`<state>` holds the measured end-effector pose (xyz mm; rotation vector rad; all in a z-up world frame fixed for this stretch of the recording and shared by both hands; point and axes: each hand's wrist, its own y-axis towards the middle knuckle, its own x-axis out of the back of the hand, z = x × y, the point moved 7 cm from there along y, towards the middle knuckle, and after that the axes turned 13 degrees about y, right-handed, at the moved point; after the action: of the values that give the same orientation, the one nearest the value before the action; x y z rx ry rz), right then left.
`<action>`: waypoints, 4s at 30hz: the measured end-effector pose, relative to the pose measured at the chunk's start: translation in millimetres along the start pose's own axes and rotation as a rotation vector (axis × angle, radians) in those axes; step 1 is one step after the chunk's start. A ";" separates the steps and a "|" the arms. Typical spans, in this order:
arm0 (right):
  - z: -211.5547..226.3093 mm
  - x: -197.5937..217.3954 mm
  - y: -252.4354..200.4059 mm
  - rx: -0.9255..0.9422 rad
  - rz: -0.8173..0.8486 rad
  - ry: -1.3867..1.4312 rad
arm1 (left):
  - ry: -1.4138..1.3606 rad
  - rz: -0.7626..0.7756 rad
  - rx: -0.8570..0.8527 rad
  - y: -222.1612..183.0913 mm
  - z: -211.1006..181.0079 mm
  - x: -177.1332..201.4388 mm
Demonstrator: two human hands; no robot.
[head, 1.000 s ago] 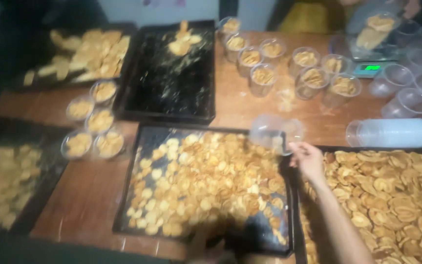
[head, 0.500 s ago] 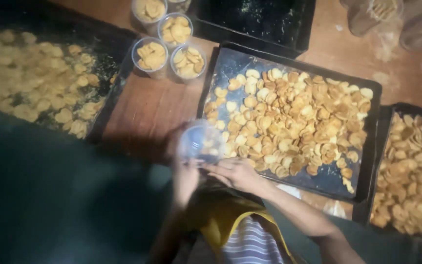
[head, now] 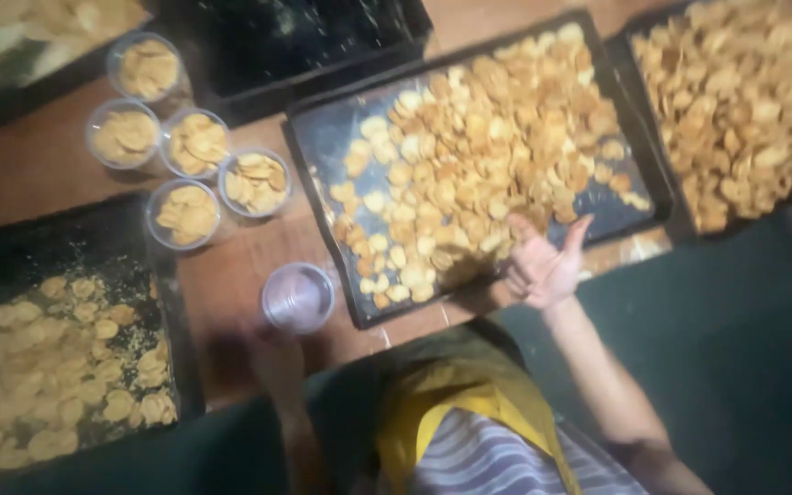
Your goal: Package baked cookies from trays into small plastic containers.
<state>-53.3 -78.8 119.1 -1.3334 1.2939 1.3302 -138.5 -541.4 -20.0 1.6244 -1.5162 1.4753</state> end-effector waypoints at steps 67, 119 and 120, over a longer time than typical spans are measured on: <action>170.0 66.0 99.7 0.502 -0.662 -2.012 | -0.459 -0.332 -0.569 -56.6 -266.6 63.9; -36.2 31.2 4.8 0.098 -0.877 -2.110 | 0.047 0.209 -0.833 -25.5 -196.8 91.3; -25.0 31.5 3.6 0.067 -0.920 -2.145 | 0.009 0.230 -0.825 -30.0 -207.8 89.1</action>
<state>-56.5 -107.2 90.7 0.1359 -0.6999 1.0544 -206.4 -387.6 134.2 0.9663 -1.9862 0.7537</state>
